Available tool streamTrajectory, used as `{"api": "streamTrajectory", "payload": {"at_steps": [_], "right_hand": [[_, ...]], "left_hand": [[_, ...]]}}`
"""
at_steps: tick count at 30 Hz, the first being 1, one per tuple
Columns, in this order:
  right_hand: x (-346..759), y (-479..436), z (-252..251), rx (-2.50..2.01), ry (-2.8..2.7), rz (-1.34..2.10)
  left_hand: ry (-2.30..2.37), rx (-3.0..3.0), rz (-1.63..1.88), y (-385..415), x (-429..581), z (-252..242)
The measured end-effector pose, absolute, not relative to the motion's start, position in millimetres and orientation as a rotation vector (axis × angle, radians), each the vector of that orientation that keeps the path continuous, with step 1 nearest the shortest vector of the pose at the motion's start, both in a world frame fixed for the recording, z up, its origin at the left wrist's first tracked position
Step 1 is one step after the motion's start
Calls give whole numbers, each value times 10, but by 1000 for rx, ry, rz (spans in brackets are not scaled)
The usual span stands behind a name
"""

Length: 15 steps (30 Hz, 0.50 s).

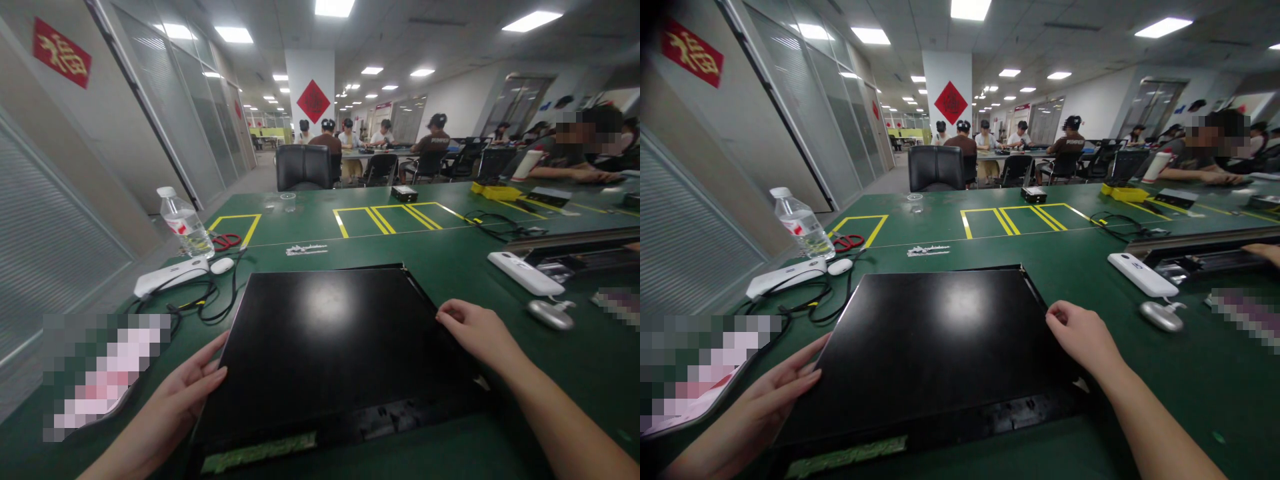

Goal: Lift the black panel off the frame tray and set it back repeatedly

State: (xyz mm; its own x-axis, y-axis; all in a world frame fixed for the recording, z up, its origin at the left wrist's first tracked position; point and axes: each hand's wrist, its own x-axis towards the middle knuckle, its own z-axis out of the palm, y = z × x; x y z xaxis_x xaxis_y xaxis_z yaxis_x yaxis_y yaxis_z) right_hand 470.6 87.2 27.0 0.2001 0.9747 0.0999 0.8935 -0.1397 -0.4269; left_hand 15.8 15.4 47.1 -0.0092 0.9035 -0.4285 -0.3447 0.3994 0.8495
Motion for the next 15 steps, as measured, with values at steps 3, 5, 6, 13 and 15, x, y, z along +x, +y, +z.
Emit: {"api": "streamTrajectory", "payload": {"at_steps": [3, 5, 6, 13, 15], "right_hand": [[4708, 873, 271, -2103, -1737, 277], [4711, 875, 273, -2118, -1727, 280], [4711, 876, 274, -2124, -1726, 287], [4708, 887, 290, -2178, -1727, 329], [4706, 885, 292, -2181, -1735, 336]], "left_hand": [[1200, 605, 1081, 152, 149, 465], [1208, 600, 1076, 149, 147, 464], [1207, 594, 1073, 148, 147, 465], [1180, 591, 1051, 138, 153, 478], [1185, 596, 1049, 133, 162, 488]]}}
